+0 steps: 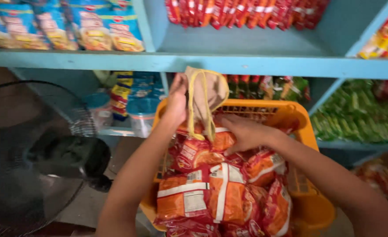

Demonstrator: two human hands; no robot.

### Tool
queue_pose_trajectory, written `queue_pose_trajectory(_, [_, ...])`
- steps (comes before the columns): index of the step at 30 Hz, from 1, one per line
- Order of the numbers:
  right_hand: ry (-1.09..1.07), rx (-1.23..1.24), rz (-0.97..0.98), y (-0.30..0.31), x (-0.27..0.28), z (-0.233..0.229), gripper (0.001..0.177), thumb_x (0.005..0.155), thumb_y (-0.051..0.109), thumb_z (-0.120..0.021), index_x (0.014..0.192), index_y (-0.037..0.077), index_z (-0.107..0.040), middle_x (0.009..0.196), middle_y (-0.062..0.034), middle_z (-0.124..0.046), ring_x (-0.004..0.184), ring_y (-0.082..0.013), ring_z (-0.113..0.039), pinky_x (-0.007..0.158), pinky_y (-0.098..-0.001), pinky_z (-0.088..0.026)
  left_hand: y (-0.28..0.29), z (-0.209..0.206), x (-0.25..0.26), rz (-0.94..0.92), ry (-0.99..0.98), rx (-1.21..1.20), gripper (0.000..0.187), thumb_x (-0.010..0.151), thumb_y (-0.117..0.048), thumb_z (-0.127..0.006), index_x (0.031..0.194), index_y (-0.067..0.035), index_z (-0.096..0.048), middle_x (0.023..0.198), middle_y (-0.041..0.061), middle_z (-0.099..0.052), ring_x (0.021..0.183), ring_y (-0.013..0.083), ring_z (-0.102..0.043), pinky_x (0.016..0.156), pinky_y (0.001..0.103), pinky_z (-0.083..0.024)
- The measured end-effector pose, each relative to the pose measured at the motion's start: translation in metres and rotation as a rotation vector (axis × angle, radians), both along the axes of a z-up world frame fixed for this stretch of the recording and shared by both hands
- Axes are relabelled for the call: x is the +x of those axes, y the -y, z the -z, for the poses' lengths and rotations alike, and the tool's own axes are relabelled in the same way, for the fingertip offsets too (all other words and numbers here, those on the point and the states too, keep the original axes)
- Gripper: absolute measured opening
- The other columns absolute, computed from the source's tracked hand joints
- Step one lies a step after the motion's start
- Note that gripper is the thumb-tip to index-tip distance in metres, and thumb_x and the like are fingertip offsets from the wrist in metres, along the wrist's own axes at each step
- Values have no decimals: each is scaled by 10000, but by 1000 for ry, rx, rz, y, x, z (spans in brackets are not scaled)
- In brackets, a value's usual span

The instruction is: Wiping down individual instant noodle packets with a cloth and organizing them in a crate and on a shelf.

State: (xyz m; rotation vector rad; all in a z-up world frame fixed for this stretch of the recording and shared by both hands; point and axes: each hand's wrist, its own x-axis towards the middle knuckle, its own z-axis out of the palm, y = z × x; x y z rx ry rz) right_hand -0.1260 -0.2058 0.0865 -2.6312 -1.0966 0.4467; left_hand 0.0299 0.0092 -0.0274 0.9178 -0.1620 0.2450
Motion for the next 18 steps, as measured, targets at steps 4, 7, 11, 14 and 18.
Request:
queue_pose_trajectory(4, [70,76,-43,16,24,15,801,762,205,-866,1352,-134,-445,1384,-432,-474,1311,-602,-448,1092,-646,-402,-7,-35,-21,47,-185,-166,559,1033,-229,-643,1545,-136,-438,1456,211,-557,1250,328,-600,1094,489,-477])
queue_pose_trajectory(7, [23,399,7,42,45,38,658,726,182,-874,1313,25,-621,1250,-272,-663,1201,-504,-600,1011,-570,-488,-13,-62,-49,-51,-165,-188,300,1053,-294,-567,1261,-116,-688,1148,123,-726,1011,198,-661,1005,423,-517])
queue_pose_trajectory(11, [148,365,45,49,53,56,510,735,236,-869,1198,100,-705,1291,-202,-658,1223,-472,-593,1007,-550,-494,-22,-33,-16,-101,4,-179,179,1058,-246,-568,1112,-131,-694,1004,79,-762,903,166,-726,912,355,-562])
queue_pose_trajectory(14, [273,291,17,44,62,75,306,746,286,-855,1012,175,-755,1241,-117,-660,1229,-416,-594,997,-511,-501,-15,-27,-17,-114,54,-58,109,1037,-203,-570,1050,-142,-660,940,54,-730,885,150,-696,869,310,-537])
queue_pose_trajectory(18, [325,363,-38,51,91,100,200,638,157,-834,823,220,-794,827,-31,-694,889,-319,-693,819,-447,-555,-16,-3,4,-128,92,71,139,1059,-215,-550,963,-171,-639,822,-13,-636,782,99,-600,772,259,-482])
